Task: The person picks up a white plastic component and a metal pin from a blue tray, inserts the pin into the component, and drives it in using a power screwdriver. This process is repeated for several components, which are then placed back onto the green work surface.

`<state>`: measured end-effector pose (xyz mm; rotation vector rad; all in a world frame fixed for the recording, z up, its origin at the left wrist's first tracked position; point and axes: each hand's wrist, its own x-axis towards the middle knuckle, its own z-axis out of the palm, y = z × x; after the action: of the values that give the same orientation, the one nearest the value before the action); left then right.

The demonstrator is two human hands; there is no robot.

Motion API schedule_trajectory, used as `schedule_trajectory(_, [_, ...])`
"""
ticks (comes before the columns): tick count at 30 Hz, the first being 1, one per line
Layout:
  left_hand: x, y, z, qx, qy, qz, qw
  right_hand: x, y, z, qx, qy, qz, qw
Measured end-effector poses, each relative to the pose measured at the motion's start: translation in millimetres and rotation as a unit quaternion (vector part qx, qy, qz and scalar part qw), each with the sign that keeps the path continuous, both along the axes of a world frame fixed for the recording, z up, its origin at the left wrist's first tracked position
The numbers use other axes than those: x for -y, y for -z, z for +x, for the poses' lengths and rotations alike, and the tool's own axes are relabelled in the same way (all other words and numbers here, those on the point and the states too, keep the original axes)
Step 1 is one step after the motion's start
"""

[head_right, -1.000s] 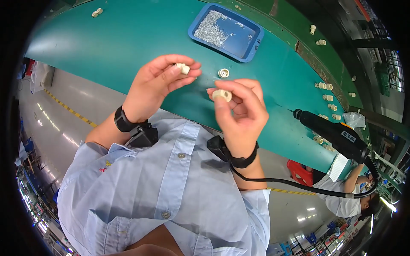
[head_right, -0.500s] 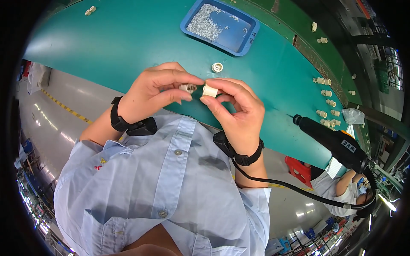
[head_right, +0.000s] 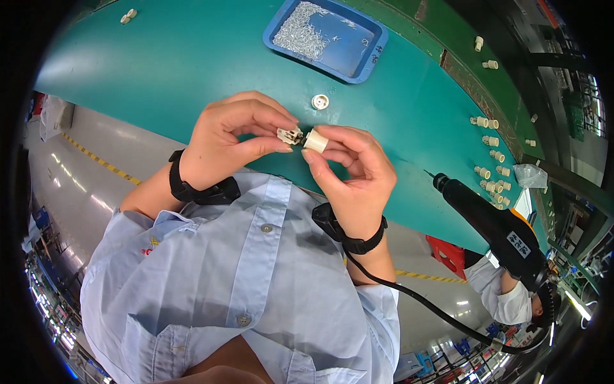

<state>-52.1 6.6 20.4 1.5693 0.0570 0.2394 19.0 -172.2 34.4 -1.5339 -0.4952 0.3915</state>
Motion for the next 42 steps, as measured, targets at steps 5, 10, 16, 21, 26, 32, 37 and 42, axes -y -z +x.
schedule_trajectory(5, [-2,-2,-1,0.001,0.011,-0.016,1.0,-2,-1,-1,0.062,-0.019,-0.005,0.998])
schedule_trajectory(10, [-11,-4,0,0.011,0.054,0.039,0.998,4,-2,7,0.277,-0.059,-0.09,0.955])
schedule_trajectory(16, [-12,-2,-1,-0.01,0.092,0.022,0.996,4,-3,8,0.241,-0.087,-0.101,0.961])
schedule_trajectory(21, [-10,-1,-1,-0.02,0.101,0.089,0.991,5,-2,7,0.383,-0.106,-0.144,0.906])
schedule_trajectory(26, [-3,4,-2,0.017,0.081,0.171,0.982,3,-1,6,0.306,-0.108,-0.148,0.934])
schedule_trajectory(32, [5,5,0,0.062,0.053,0.245,0.966,1,5,5,0.323,-0.024,-0.147,0.934])
schedule_trajectory(37, [6,11,9,0.109,0.069,0.252,0.959,0,10,2,0.312,0.004,-0.15,0.938])
schedule_trajectory(42, [8,11,13,0.012,0.074,0.184,0.98,20,2,15,0.314,-0.048,-0.115,0.941])
